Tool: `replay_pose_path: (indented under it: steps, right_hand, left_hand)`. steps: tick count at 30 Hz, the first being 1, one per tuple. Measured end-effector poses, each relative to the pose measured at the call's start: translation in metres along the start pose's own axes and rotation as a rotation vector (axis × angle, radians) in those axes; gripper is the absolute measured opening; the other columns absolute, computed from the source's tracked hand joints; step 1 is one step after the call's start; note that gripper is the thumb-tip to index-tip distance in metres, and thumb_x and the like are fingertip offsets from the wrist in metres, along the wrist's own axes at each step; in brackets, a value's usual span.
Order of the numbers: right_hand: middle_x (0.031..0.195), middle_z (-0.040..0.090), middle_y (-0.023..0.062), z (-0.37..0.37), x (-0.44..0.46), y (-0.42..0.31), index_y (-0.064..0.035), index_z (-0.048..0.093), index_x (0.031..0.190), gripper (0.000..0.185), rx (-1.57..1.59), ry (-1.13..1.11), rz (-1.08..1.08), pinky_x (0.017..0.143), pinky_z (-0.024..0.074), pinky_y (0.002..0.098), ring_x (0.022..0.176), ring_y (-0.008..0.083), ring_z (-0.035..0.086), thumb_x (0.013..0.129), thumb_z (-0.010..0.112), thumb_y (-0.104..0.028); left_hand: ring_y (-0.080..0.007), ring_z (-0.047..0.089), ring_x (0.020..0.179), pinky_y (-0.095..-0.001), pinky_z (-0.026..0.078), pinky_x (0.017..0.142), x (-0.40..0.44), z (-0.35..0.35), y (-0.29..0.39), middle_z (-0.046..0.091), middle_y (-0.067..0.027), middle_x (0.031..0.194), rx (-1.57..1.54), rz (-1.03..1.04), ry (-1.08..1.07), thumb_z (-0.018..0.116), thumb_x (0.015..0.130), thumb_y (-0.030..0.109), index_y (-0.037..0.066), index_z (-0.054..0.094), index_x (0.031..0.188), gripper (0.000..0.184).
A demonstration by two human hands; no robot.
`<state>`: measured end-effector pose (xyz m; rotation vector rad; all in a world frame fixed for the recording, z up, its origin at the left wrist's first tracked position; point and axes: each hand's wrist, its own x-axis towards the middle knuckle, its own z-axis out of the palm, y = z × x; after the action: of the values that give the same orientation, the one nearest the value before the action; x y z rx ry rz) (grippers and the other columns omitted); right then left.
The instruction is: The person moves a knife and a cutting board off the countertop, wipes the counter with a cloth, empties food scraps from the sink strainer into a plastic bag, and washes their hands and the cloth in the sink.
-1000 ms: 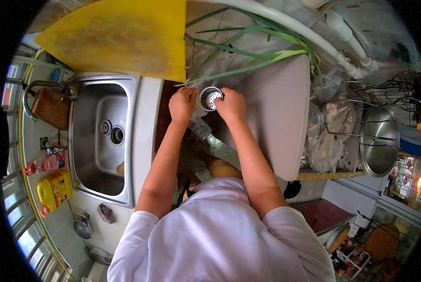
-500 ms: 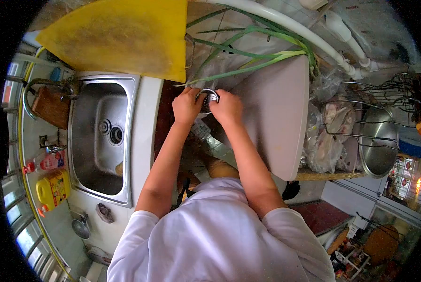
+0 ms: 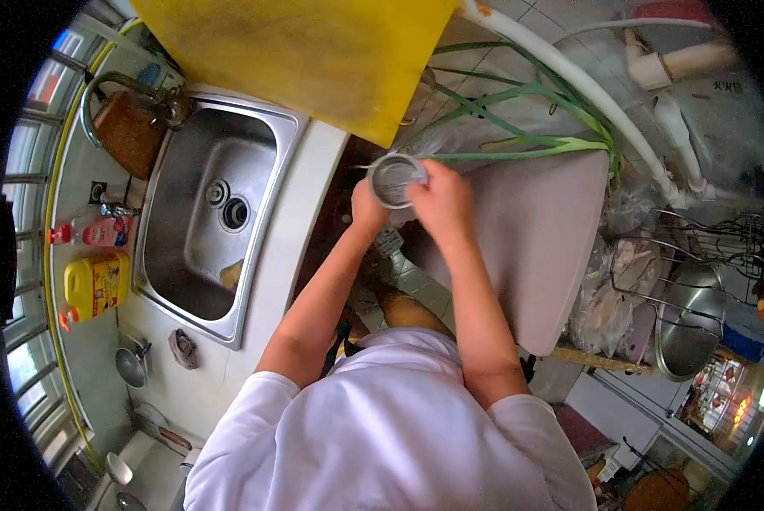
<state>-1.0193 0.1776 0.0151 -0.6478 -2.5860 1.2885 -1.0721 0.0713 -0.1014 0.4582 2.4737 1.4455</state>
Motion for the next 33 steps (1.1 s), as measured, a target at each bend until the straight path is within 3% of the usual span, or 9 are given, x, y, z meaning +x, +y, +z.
replay_pose_path:
  steps: [2, 3, 5, 9, 16, 22, 28, 31, 33]
  right_hand:
    - [0.076, 0.061, 0.0212, 0.025, 0.005, -0.020, -0.0030, 0.063, 0.088, 0.021, -0.022, -0.145, 0.004, 0.063, 0.0475, 0.0422, 0.070, 0.0379, 0.060, 0.070, 0.059, -0.014]
    - [0.063, 0.060, 0.0100, 0.051, 0.010, -0.006, -0.0016, 0.064, 0.088, 0.020, -0.013, -0.154, -0.043, 0.054, 0.0449, 0.0317, 0.056, 0.0152, 0.058, 0.070, 0.058, -0.009]
    - [0.072, 0.062, 0.0156, 0.080, 0.013, -0.024, -0.0047, 0.063, 0.085, 0.021, -0.078, -0.179, -0.103, 0.060, 0.0467, 0.0390, 0.066, 0.0282, 0.062, 0.069, 0.059, -0.018]
    - [0.079, 0.063, 0.0200, 0.101, 0.013, -0.048, -0.0030, 0.063, 0.087, 0.020, -0.317, -0.270, -0.067, 0.070, 0.0480, 0.0457, 0.079, 0.0384, 0.061, 0.073, 0.059, -0.018]
    - [0.087, 0.064, 0.0200, 0.147, 0.020, -0.026, -0.0023, 0.062, 0.086, 0.017, -0.353, -0.364, -0.050, 0.074, 0.0499, 0.0475, 0.084, 0.0373, 0.063, 0.079, 0.058, -0.017]
    - [0.085, 0.065, 0.0171, 0.140, 0.018, -0.038, -0.0051, 0.056, 0.093, 0.025, -0.406, -0.429, -0.069, 0.071, 0.0492, 0.0483, 0.082, 0.0384, 0.062, 0.082, 0.060, -0.027]
    - [0.085, 0.060, 0.0095, 0.064, -0.022, -0.024, -0.0077, 0.056, 0.108, 0.031, -0.002, 0.112, -0.562, 0.065, 0.0486, 0.0309, 0.075, 0.0255, 0.059, 0.081, 0.067, -0.018]
    - [0.091, 0.057, 0.0057, 0.041, -0.045, 0.038, -0.0066, 0.055, 0.108, 0.029, 0.244, 0.322, -0.100, 0.072, 0.0457, 0.0303, 0.076, 0.0173, 0.056, 0.084, 0.065, -0.018]
    - [0.092, 0.056, 0.0044, 0.046, -0.043, 0.087, -0.0048, 0.054, 0.108, 0.030, 0.226, 0.539, 0.188, 0.075, 0.0452, 0.0319, 0.074, 0.0164, 0.054, 0.085, 0.064, -0.022]
  left_hand:
    - [-0.0242, 0.059, 0.100, -0.0351, 0.045, 0.085, -0.008, 0.018, -0.025, 0.063, -0.0099, 0.104, -0.053, 0.150, 0.141, 0.065, 0.076, 0.022, 0.008, 0.062, 0.104, 0.031]
    - [-0.0236, 0.050, 0.114, -0.0348, 0.039, 0.096, -0.011, 0.039, -0.055, 0.054, -0.0073, 0.123, 0.040, 0.289, 0.221, 0.065, 0.077, 0.024, 0.009, 0.055, 0.115, 0.042]
    - [-0.0239, 0.049, 0.112, -0.0355, 0.038, 0.095, -0.007, 0.061, -0.076, 0.055, -0.0066, 0.116, 0.371, 0.343, 0.291, 0.062, 0.079, 0.023, 0.014, 0.062, 0.107, 0.029]
    - [-0.0282, 0.053, 0.102, -0.0384, 0.040, 0.089, -0.003, 0.000, -0.011, 0.055, -0.0093, 0.105, 0.505, 0.268, -0.065, 0.062, 0.078, 0.016, 0.015, 0.066, 0.103, 0.025]
    - [-0.0291, 0.058, 0.078, -0.0404, 0.047, 0.068, -0.005, 0.016, -0.005, 0.055, -0.0101, 0.093, 0.224, 0.258, -0.010, 0.063, 0.073, 0.009, 0.015, 0.069, 0.092, 0.021]
    - [-0.0314, 0.058, 0.081, -0.0379, 0.047, 0.070, -0.001, 0.011, 0.002, 0.057, -0.0122, 0.098, 0.046, 0.118, -0.104, 0.061, 0.074, 0.005, 0.012, 0.067, 0.095, 0.023]
    - [-0.0280, 0.060, 0.084, -0.0351, 0.047, 0.073, -0.003, 0.008, 0.003, 0.060, -0.0117, 0.092, -0.453, 0.205, -0.007, 0.056, 0.078, 0.011, 0.009, 0.066, 0.097, 0.022]
    - [-0.0264, 0.062, 0.083, -0.0343, 0.048, 0.073, 0.012, 0.022, -0.022, 0.061, -0.0117, 0.090, -0.347, 0.001, -0.056, 0.059, 0.078, 0.015, 0.008, 0.067, 0.096, 0.021]
    - [-0.0270, 0.062, 0.082, -0.0349, 0.049, 0.073, 0.011, 0.008, 0.000, 0.061, -0.0121, 0.090, -0.130, 0.134, -0.030, 0.062, 0.076, 0.013, 0.008, 0.068, 0.096, 0.021]
